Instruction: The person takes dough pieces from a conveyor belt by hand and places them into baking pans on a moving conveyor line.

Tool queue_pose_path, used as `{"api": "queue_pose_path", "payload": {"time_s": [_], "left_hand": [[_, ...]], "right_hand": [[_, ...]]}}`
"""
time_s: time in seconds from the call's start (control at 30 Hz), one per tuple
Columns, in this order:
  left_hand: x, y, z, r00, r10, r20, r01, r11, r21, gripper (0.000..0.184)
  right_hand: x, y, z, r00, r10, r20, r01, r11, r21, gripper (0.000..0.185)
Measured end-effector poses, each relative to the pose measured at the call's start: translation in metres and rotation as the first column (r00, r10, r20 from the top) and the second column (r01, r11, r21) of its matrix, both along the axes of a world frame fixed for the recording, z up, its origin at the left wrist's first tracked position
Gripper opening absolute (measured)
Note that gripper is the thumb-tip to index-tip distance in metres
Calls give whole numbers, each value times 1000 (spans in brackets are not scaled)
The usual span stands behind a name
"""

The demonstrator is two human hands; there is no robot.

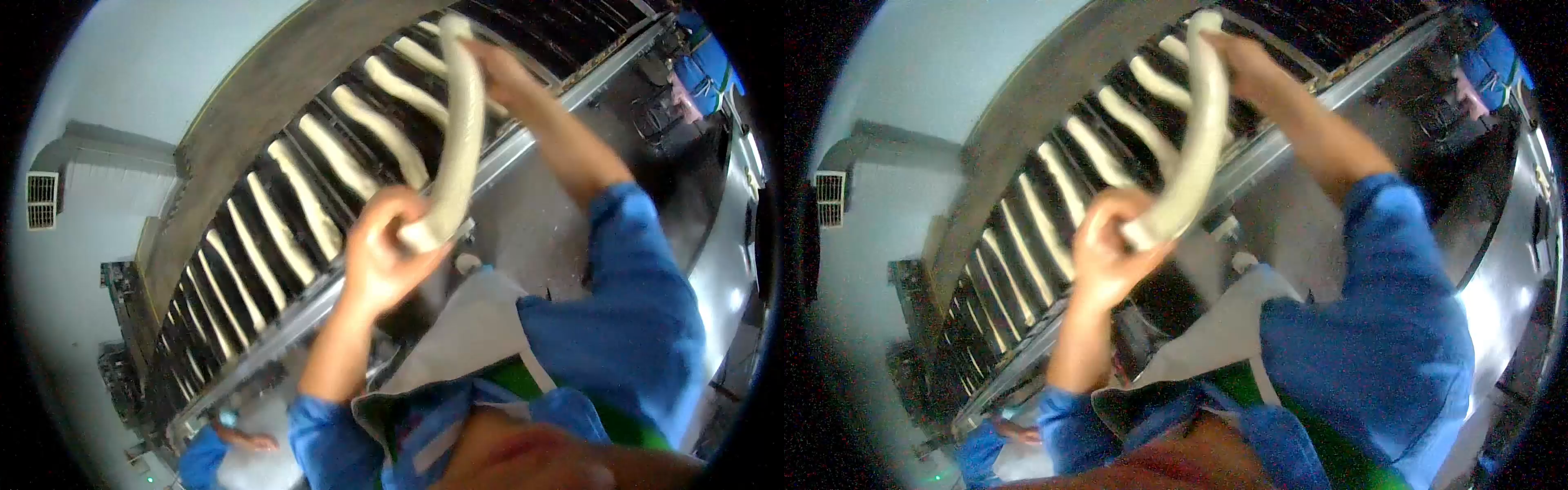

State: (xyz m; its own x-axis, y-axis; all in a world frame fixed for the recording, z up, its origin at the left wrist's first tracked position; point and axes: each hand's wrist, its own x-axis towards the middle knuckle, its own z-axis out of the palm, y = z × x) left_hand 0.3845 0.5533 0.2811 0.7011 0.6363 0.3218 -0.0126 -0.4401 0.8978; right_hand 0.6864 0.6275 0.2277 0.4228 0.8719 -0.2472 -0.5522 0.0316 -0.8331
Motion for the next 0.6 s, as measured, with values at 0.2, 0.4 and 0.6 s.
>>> {"api": "queue_pose_path", "payload": {"time_s": [0.2, 0.4, 0.6], "left_hand": [[224, 39, -46, 978, -130, 163, 98, 977, 191, 58], [130, 54, -129, 877, -258, -405, 296, 955, 31, 54], [-68, 27, -130, 782, 265, -564, -357, 932, -57, 43]], "right_hand": [[184, 69, 72, 530, 359, 768, 67, 885, -460, 52], [282, 24, -95, -635, 714, 296, 393, 628, -672, 51], [264, -5, -99, -388, 828, 405, 298, 528, -795, 58]]}}
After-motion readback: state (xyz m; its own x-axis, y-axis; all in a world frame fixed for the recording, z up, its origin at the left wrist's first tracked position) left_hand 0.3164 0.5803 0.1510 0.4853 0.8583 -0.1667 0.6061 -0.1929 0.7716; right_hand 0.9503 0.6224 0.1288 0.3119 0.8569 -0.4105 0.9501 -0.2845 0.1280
